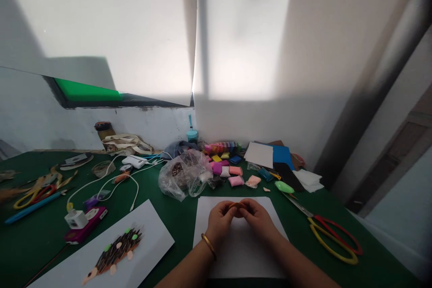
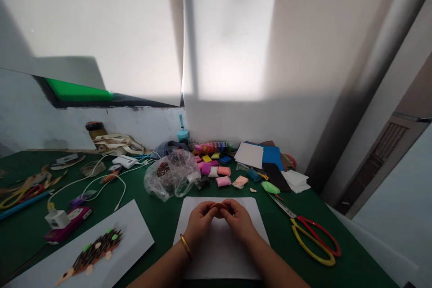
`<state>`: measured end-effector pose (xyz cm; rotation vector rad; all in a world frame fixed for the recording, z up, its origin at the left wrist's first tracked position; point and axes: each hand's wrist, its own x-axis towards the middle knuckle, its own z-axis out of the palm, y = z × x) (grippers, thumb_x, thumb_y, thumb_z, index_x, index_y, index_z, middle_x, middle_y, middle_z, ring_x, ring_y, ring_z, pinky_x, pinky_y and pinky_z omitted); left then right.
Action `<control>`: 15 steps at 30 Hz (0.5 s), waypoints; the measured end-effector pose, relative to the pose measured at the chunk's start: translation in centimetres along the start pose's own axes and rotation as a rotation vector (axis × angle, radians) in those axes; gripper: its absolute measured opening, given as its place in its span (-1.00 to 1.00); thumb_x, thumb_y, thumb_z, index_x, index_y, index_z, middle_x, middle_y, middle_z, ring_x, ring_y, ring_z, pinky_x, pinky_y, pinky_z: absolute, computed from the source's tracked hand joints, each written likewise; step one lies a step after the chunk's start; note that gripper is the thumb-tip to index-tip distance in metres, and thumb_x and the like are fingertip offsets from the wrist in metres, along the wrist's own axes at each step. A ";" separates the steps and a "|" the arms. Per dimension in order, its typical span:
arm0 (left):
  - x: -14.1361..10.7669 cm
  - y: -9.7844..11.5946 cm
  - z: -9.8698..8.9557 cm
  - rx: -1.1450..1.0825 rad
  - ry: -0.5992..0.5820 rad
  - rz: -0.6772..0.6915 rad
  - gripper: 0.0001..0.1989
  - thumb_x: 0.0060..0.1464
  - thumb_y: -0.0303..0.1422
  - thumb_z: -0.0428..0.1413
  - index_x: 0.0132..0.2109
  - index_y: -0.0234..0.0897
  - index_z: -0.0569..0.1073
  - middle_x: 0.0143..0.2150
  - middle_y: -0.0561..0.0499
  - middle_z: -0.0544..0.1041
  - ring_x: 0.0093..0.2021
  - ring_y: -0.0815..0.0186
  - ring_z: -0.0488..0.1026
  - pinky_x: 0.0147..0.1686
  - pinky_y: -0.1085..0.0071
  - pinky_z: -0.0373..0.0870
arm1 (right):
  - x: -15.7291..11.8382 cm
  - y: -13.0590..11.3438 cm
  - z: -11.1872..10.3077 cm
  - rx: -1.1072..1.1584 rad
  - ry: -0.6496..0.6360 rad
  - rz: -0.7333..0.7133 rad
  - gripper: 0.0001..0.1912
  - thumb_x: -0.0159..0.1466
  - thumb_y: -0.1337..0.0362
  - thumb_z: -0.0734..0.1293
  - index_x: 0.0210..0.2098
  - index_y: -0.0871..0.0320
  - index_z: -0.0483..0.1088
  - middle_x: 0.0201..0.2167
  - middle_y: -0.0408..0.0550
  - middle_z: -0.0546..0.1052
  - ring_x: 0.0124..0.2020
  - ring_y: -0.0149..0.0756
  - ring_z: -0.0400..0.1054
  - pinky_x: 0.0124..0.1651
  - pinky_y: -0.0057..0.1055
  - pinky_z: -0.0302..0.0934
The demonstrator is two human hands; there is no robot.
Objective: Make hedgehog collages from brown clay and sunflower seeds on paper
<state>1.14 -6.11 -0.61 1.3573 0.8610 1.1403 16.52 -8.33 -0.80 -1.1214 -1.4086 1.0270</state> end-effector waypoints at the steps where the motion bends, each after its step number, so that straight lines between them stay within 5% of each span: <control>1: 0.0 0.1 0.0 0.019 0.007 0.003 -0.75 0.00 -0.22 0.12 -0.27 -0.34 0.49 -0.37 -0.06 0.56 -0.35 0.24 0.49 -0.28 0.35 0.41 | 0.0 0.1 0.0 -0.020 0.007 -0.004 -0.77 0.14 0.14 0.30 -0.28 0.15 0.35 -0.34 -0.04 0.49 -0.27 -0.19 0.40 -0.17 -0.28 0.28; 10: 0.2 -0.4 -0.3 0.058 0.068 0.017 -0.64 -0.04 -0.19 0.15 -0.12 -0.33 0.49 -0.25 -0.11 0.57 -0.25 0.19 0.50 -0.21 0.30 0.42 | 0.1 -0.2 0.0 -0.006 0.022 -0.005 -0.72 0.16 0.06 0.28 -0.29 0.15 0.39 -0.34 -0.01 0.51 -0.27 -0.17 0.41 -0.16 -0.27 0.29; 15: 0.3 -0.9 -0.3 0.110 0.083 0.058 -0.75 -0.07 -0.20 0.17 -0.32 -0.30 0.55 -0.27 -0.12 0.56 -0.20 0.15 0.49 -0.17 0.27 0.41 | 0.1 -0.1 -0.1 0.025 0.030 -0.014 -0.67 0.14 0.00 0.29 -0.32 0.15 0.42 -0.35 0.00 0.52 -0.27 -0.15 0.42 -0.16 -0.26 0.29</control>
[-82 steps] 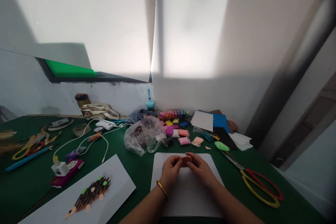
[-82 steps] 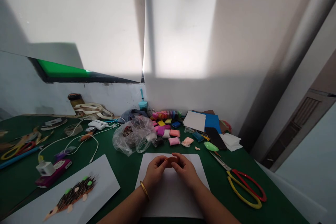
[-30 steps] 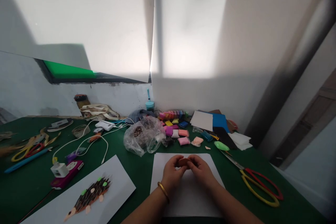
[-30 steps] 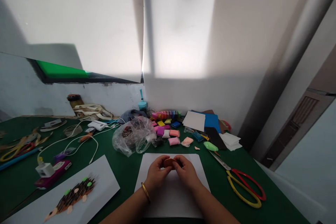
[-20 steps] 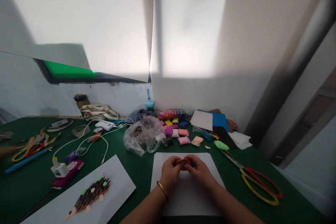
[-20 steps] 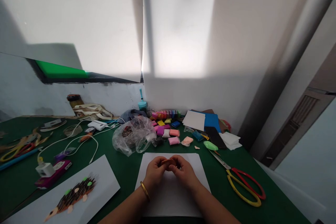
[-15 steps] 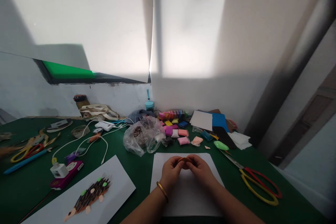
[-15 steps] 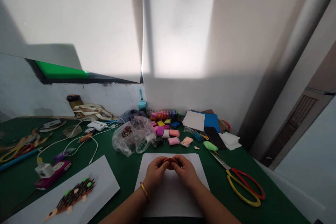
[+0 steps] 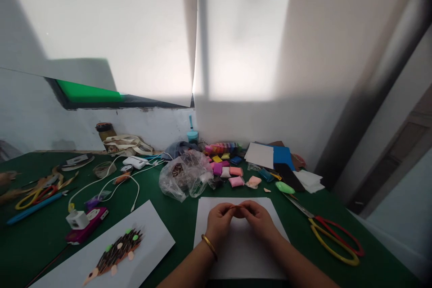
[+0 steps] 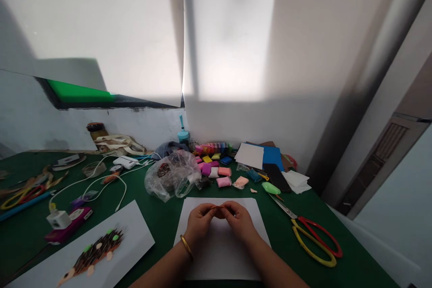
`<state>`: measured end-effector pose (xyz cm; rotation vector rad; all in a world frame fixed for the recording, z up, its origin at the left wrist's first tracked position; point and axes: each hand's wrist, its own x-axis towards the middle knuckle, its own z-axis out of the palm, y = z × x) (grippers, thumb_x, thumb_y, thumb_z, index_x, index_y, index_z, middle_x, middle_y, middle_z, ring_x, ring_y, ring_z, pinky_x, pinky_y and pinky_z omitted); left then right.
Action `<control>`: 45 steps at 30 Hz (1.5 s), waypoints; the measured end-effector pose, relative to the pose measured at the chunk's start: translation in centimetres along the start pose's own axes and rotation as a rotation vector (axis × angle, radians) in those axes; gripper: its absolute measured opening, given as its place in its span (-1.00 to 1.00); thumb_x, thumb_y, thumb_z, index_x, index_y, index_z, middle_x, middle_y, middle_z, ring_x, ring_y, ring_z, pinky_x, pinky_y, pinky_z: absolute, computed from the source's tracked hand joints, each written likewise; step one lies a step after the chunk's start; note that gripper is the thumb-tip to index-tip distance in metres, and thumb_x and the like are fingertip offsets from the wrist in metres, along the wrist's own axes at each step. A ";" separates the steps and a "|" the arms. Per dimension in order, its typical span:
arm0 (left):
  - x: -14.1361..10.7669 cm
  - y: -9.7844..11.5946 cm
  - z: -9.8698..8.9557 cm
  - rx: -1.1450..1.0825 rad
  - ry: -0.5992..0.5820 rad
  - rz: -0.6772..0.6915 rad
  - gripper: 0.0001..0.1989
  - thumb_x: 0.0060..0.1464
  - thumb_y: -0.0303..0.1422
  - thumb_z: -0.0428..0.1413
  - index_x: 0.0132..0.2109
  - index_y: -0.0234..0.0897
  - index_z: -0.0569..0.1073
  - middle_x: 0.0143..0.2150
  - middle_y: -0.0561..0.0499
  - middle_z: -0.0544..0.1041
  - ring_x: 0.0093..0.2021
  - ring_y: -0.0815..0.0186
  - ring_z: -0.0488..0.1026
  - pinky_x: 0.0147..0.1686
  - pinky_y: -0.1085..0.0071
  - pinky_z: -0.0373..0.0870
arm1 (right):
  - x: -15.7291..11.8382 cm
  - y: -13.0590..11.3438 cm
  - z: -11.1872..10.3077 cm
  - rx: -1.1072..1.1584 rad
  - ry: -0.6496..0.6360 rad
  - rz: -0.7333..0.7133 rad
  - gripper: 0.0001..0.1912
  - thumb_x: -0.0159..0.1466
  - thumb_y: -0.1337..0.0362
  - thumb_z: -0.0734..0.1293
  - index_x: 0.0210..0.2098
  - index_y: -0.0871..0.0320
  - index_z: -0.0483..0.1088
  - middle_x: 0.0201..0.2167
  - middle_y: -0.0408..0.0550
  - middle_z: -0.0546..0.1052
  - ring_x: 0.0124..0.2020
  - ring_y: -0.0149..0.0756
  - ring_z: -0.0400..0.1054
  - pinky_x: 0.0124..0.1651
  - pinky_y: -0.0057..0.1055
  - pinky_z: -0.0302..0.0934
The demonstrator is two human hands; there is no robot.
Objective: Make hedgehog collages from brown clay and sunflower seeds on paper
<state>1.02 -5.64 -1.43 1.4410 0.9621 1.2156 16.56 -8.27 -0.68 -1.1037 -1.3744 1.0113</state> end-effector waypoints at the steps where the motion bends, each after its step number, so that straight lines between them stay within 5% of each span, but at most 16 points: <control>1: 0.0 0.1 0.0 0.018 0.020 0.029 -0.76 -0.07 -0.20 0.18 -0.33 -0.29 0.55 -0.21 -0.13 0.55 -0.14 0.13 0.47 -0.13 0.27 0.40 | 0.0 0.2 -0.1 -0.012 0.024 -0.001 -0.66 0.13 0.00 0.29 -0.30 0.15 0.43 -0.32 0.01 0.52 -0.25 -0.14 0.41 -0.15 -0.25 0.28; 6: -0.1 1.1 0.1 -0.139 -0.040 -0.039 -0.67 -0.07 -0.18 0.18 -0.19 -0.31 0.50 -0.24 -0.13 0.55 -0.23 0.16 0.50 -0.19 0.24 0.42 | 0.2 0.8 -0.3 -0.074 0.078 -0.001 -0.57 0.13 0.04 0.31 -0.08 0.12 0.35 -0.31 -0.03 0.50 -0.28 -0.19 0.39 -0.19 -0.28 0.28; 11: -0.2 1.6 0.3 -0.214 -0.102 -0.091 -0.67 -0.08 -0.18 0.19 -0.25 -0.38 0.51 -0.36 -0.13 0.56 -0.33 0.19 0.50 -0.23 0.24 0.42 | 0.1 0.2 -0.3 -0.048 0.045 -0.015 -0.71 0.15 0.04 0.28 -0.34 0.16 0.38 -0.39 -0.04 0.48 -0.33 -0.22 0.38 -0.23 -0.33 0.27; 20: -1.0 1.5 0.5 -0.081 -0.189 -0.046 -0.63 -0.12 -0.22 0.22 -0.16 -0.32 0.46 -0.23 -0.10 0.52 -0.25 0.23 0.45 -0.25 0.37 0.39 | -0.1 -0.3 -0.3 -0.141 0.067 -0.008 -0.75 0.14 0.07 0.30 -0.35 0.14 0.39 -0.41 -0.06 0.48 -0.34 -0.23 0.35 -0.26 -0.37 0.23; 27: -0.3 0.6 0.1 0.009 -0.017 -0.073 -0.74 -0.07 -0.19 0.17 -0.36 -0.32 0.50 -0.36 -0.07 0.52 -0.31 0.23 0.44 -0.28 0.36 0.37 | 0.0 0.2 -0.4 -0.083 0.001 -0.024 -0.70 0.17 0.03 0.26 -0.29 0.15 0.38 -0.36 -0.05 0.47 -0.30 -0.24 0.35 -0.23 -0.37 0.23; 34: -0.4 1.1 0.3 -0.171 -0.026 -0.077 -0.65 -0.04 -0.13 0.14 -0.17 -0.28 0.45 -0.27 -0.06 0.52 -0.27 0.25 0.46 -0.26 0.34 0.40 | -0.1 0.0 -0.1 -0.096 -0.051 -0.013 -0.69 0.18 0.03 0.25 -0.40 0.17 0.38 -0.45 -0.08 0.45 -0.37 -0.27 0.33 -0.28 -0.38 0.22; 37: -0.5 1.2 0.5 -0.149 -0.039 -0.065 -0.69 -0.16 -0.17 0.23 -0.30 -0.29 0.47 -0.31 -0.04 0.50 -0.32 0.27 0.46 -0.29 0.36 0.40 | -0.2 -0.1 -0.1 -0.075 -0.069 -0.012 -0.66 0.19 0.01 0.23 -0.43 0.17 0.38 -0.48 -0.08 0.45 -0.39 -0.27 0.34 -0.29 -0.37 0.23; 40: -0.4 1.2 0.5 -0.157 -0.017 -0.082 -0.72 -0.21 -0.20 0.26 -0.43 -0.31 0.43 -0.40 0.00 0.46 -0.40 0.30 0.44 -0.35 0.38 0.39 | -0.3 -0.2 0.0 -0.042 -0.053 -0.019 -0.66 0.18 0.00 0.23 -0.32 0.17 0.39 -0.40 -0.05 0.48 -0.35 -0.24 0.36 -0.26 -0.34 0.24; 45: -0.4 1.4 0.4 -0.221 0.001 -0.101 -0.72 -0.18 -0.24 0.26 -0.36 -0.31 0.41 -0.44 0.05 0.44 -0.42 0.35 0.40 -0.39 0.43 0.36 | -0.1 -0.7 0.3 -0.126 -0.141 0.009 -0.61 0.10 0.05 0.32 -0.17 0.15 0.38 -0.28 -0.01 0.52 -0.25 -0.17 0.38 -0.19 -0.29 0.24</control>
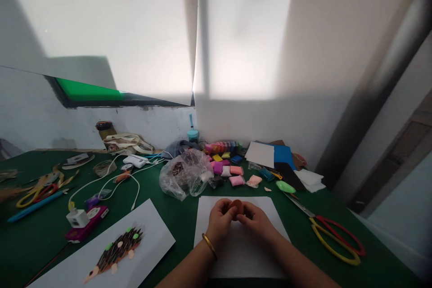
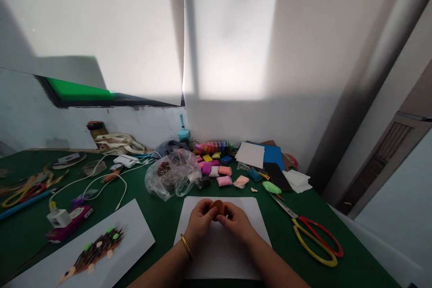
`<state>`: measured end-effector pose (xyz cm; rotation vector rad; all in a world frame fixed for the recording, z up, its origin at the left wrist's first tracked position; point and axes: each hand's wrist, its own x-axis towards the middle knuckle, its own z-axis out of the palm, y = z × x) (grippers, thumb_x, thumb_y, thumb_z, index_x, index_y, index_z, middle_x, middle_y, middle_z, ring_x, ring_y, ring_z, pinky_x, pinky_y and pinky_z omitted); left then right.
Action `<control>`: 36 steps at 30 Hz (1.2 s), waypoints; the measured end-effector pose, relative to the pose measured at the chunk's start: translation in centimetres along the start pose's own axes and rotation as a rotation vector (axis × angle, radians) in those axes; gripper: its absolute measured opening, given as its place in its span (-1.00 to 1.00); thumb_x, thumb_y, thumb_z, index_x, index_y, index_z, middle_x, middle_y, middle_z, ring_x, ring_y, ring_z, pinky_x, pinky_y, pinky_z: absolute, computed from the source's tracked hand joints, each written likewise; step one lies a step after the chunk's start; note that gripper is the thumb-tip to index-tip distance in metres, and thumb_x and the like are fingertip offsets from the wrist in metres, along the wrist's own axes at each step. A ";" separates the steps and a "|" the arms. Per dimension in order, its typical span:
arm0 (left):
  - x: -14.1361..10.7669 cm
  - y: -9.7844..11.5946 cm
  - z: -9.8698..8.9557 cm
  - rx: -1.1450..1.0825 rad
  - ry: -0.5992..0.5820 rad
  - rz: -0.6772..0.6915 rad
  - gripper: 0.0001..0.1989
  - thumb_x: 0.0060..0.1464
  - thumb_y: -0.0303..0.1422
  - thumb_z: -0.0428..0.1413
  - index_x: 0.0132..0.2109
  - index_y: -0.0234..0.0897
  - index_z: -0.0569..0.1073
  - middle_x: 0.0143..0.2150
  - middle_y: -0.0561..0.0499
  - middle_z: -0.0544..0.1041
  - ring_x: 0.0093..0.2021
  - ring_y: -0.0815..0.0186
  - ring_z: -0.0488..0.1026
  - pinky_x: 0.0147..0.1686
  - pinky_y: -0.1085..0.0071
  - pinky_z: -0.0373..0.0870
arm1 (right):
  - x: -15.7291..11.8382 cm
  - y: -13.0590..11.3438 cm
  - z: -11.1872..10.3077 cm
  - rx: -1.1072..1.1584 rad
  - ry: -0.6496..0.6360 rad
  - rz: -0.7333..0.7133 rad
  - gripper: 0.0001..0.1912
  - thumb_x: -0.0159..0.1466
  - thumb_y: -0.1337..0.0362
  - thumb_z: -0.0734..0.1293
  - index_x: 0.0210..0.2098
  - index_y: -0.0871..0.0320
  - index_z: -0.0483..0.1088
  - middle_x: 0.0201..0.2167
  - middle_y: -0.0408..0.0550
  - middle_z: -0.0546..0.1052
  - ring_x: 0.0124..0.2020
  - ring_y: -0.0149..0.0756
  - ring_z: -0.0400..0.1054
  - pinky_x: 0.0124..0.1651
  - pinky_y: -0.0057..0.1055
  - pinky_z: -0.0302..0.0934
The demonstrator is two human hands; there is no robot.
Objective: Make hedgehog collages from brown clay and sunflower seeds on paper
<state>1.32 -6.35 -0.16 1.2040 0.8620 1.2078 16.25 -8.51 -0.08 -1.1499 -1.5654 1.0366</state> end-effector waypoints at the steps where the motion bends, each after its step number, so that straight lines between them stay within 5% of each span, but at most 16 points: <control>1: 0.0 0.0 0.0 0.007 0.008 0.009 -0.71 -0.18 -0.26 0.26 -0.32 -0.31 0.41 -0.41 0.04 0.45 -0.40 0.34 0.41 -0.37 0.43 0.36 | 0.0 -0.2 0.0 -0.004 -0.013 0.008 -0.65 0.11 0.06 0.30 -0.20 0.16 0.40 -0.28 -0.01 0.52 -0.24 -0.16 0.38 -0.17 -0.29 0.23; 6: 0.0 -0.3 -0.1 0.057 0.032 0.029 -0.49 -0.16 -0.29 0.25 -0.01 -0.28 0.37 -0.33 -0.01 0.47 -0.32 0.30 0.42 -0.28 0.38 0.37 | -0.2 -0.5 0.1 -0.053 0.068 0.049 -0.81 0.17 0.17 0.22 -0.37 0.16 0.36 -0.41 -0.09 0.48 -0.33 -0.25 0.35 -0.27 -0.37 0.21; 12: 0.5 -0.5 -0.5 0.097 0.033 0.032 -0.74 -0.11 -0.19 0.19 -0.35 -0.33 0.47 -0.39 -0.03 0.50 -0.33 0.28 0.42 -0.26 0.37 0.34 | -0.2 0.2 0.0 -0.066 0.024 0.031 -0.82 0.14 0.18 0.24 -0.36 0.16 0.34 -0.44 -0.12 0.46 -0.37 -0.29 0.33 -0.31 -0.40 0.19; 18: 0.1 0.2 -0.3 0.107 0.084 0.053 -0.62 -0.01 -0.12 0.09 -0.13 -0.28 0.44 -0.28 -0.04 0.48 -0.31 0.29 0.41 -0.32 0.40 0.33 | -0.1 0.2 0.0 0.009 0.046 0.008 -0.81 0.16 0.20 0.22 -0.30 0.17 0.37 -0.36 -0.06 0.49 -0.30 -0.23 0.37 -0.22 -0.34 0.22; 26: 0.3 -0.5 -0.4 0.124 0.014 0.049 -0.79 -0.11 -0.26 0.20 -0.41 -0.29 0.36 -0.47 0.07 0.39 -0.43 0.35 0.37 -0.39 0.43 0.30 | -0.2 -0.1 0.2 -0.098 0.029 0.010 -0.82 0.13 0.17 0.26 -0.35 0.15 0.37 -0.43 -0.12 0.45 -0.39 -0.30 0.31 -0.34 -0.41 0.17; 31: 0.3 -0.3 -0.4 0.083 -0.036 0.058 -0.60 -0.17 -0.32 0.24 -0.11 -0.24 0.42 -0.33 0.04 0.44 -0.33 0.32 0.39 -0.31 0.41 0.34 | -0.2 -0.2 0.3 -0.041 0.094 0.059 -0.79 0.12 0.12 0.28 -0.36 0.13 0.36 -0.42 -0.11 0.47 -0.35 -0.26 0.34 -0.29 -0.38 0.21; 36: 0.3 0.3 -0.7 0.270 -0.006 0.101 -0.80 -0.08 -0.22 0.17 -0.43 -0.27 0.54 -0.41 -0.03 0.47 -0.32 0.25 0.42 -0.24 0.35 0.33 | -0.1 -0.1 0.2 -0.042 0.112 0.017 -0.81 0.10 0.21 0.28 -0.30 0.15 0.38 -0.36 -0.08 0.49 -0.31 -0.24 0.36 -0.24 -0.36 0.24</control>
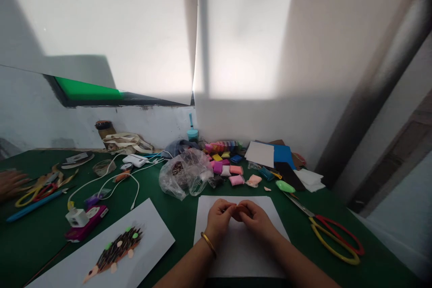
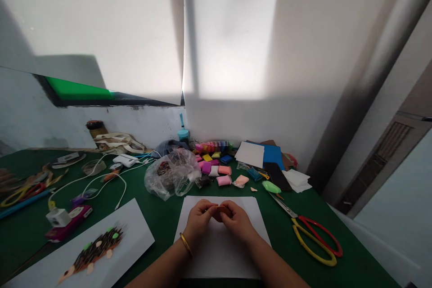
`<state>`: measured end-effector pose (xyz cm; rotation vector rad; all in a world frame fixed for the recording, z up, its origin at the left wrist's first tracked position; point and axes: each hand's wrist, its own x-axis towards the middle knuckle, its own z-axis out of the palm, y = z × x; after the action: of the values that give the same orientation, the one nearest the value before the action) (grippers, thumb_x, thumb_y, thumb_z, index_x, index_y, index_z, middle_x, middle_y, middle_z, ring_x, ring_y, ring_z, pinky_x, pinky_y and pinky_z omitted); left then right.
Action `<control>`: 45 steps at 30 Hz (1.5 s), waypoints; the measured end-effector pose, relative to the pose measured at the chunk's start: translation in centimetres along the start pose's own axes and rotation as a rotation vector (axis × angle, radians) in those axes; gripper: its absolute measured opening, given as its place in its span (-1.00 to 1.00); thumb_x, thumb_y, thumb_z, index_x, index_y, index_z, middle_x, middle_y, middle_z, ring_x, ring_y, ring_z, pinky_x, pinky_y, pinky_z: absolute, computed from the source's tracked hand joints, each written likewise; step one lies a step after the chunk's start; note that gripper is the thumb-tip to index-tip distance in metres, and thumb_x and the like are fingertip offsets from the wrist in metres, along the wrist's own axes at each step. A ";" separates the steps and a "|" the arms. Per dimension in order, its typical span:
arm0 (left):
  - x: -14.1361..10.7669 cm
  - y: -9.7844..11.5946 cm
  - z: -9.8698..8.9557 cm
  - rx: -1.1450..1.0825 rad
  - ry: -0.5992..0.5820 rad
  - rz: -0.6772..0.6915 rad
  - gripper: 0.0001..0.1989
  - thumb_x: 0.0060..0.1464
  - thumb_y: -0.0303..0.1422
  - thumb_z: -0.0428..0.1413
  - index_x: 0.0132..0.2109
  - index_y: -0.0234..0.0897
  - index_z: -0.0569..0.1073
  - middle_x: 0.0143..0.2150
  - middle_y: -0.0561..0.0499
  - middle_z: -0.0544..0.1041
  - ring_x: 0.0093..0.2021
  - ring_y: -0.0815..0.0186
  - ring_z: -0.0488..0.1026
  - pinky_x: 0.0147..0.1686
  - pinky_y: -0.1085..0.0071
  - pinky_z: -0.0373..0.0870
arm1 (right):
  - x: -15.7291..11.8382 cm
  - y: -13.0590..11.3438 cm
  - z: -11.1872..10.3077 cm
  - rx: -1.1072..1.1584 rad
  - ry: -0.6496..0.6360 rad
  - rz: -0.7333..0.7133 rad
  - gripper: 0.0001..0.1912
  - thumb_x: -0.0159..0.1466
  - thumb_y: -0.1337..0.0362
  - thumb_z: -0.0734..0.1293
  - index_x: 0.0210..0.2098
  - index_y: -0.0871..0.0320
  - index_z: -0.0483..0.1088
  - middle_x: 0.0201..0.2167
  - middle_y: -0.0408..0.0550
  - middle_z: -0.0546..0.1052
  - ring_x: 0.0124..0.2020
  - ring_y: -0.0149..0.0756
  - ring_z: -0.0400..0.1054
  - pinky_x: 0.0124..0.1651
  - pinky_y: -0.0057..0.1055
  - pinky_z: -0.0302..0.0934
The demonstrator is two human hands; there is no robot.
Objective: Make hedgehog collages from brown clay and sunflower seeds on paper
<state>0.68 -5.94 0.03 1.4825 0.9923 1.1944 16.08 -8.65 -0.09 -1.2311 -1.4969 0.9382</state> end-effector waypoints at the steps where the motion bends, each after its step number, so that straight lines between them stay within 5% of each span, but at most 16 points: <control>1: 0.0 0.0 -0.1 -0.003 0.010 -0.010 -0.79 -0.08 -0.21 0.16 -0.45 -0.27 0.54 -0.44 -0.02 0.47 -0.34 0.25 0.42 -0.24 0.34 0.33 | 0.0 0.1 0.0 0.000 0.000 -0.004 -0.80 0.09 0.23 0.28 -0.28 0.15 0.38 -0.34 -0.07 0.49 -0.30 -0.24 0.36 -0.24 -0.36 0.24; 7: 0.0 -0.4 -0.2 -0.004 0.047 -0.002 -0.64 -0.01 -0.15 0.09 -0.12 -0.24 0.51 -0.26 -0.07 0.51 -0.27 0.21 0.43 -0.25 0.32 0.35 | 0.1 0.4 -0.1 -0.085 0.017 0.021 -0.82 0.09 0.19 0.27 -0.35 0.15 0.38 -0.43 -0.11 0.46 -0.38 -0.28 0.32 -0.32 -0.40 0.20; 12: 0.0 -0.1 -0.3 0.152 0.021 0.050 -0.75 -0.03 -0.19 0.12 -0.46 -0.26 0.55 -0.43 -0.04 0.46 -0.34 0.23 0.41 -0.27 0.33 0.33 | 0.0 0.3 0.0 -0.104 0.003 0.000 -0.85 0.09 0.21 0.26 -0.39 0.15 0.38 -0.47 -0.14 0.44 -0.41 -0.30 0.29 -0.35 -0.44 0.16; 18: -0.1 -0.6 -0.1 0.043 0.045 0.044 -0.66 0.01 -0.17 0.09 -0.09 -0.22 0.50 -0.21 -0.08 0.52 -0.18 0.19 0.44 -0.13 0.27 0.35 | -0.1 0.1 -0.1 -0.117 -0.027 0.005 -0.86 0.11 0.22 0.26 -0.40 0.15 0.38 -0.47 -0.14 0.44 -0.41 -0.31 0.29 -0.35 -0.43 0.15; 24: -0.3 -0.6 0.4 -0.127 -0.051 -0.108 -0.72 -0.08 -0.15 0.17 -0.38 -0.31 0.52 -0.38 -0.06 0.53 -0.41 0.22 0.49 -0.38 0.32 0.44 | 0.0 0.1 -0.2 -0.119 -0.054 0.003 -0.82 0.11 0.18 0.27 -0.38 0.15 0.39 -0.43 -0.11 0.45 -0.36 -0.27 0.31 -0.31 -0.41 0.17; 30: -0.1 -0.4 0.0 0.019 0.049 0.007 -0.61 -0.01 -0.17 0.11 -0.06 -0.25 0.48 -0.23 -0.07 0.53 -0.20 0.21 0.45 -0.14 0.28 0.37 | 0.0 0.1 -0.2 -0.070 -0.080 0.007 -0.81 0.15 0.16 0.23 -0.38 0.16 0.35 -0.42 -0.10 0.46 -0.34 -0.26 0.34 -0.29 -0.40 0.19; 35: -0.3 -0.8 0.4 0.052 -0.002 -0.029 -0.73 -0.10 -0.15 0.18 -0.41 -0.30 0.52 -0.38 -0.03 0.49 -0.36 0.27 0.43 -0.33 0.38 0.38 | 0.0 0.4 0.1 -0.121 -0.085 0.013 -0.83 0.15 0.18 0.24 -0.40 0.16 0.36 -0.45 -0.12 0.46 -0.37 -0.28 0.34 -0.32 -0.41 0.20; 41: -0.4 -0.5 0.3 -0.041 0.017 -0.008 -0.56 0.05 -0.08 0.01 -0.05 -0.28 0.45 -0.27 -0.06 0.50 -0.32 0.26 0.44 -0.32 0.35 0.38 | 0.0 0.6 0.0 -0.001 -0.119 0.000 -0.85 0.14 0.23 0.25 -0.32 0.16 0.34 -0.38 -0.08 0.49 -0.32 -0.26 0.38 -0.26 -0.38 0.24; 45: -0.5 -0.4 0.3 0.055 0.004 0.000 -0.67 -0.06 -0.12 0.13 -0.24 -0.27 0.53 -0.34 -0.04 0.49 -0.34 0.26 0.43 -0.35 0.37 0.37 | 0.0 0.5 0.2 -0.068 -0.110 -0.003 -0.84 0.16 0.22 0.23 -0.33 0.16 0.36 -0.39 -0.07 0.50 -0.34 -0.27 0.37 -0.28 -0.38 0.23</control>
<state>0.90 -6.38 -0.46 1.5234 1.0352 1.1783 16.06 -8.59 -0.63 -1.2421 -1.6283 0.9734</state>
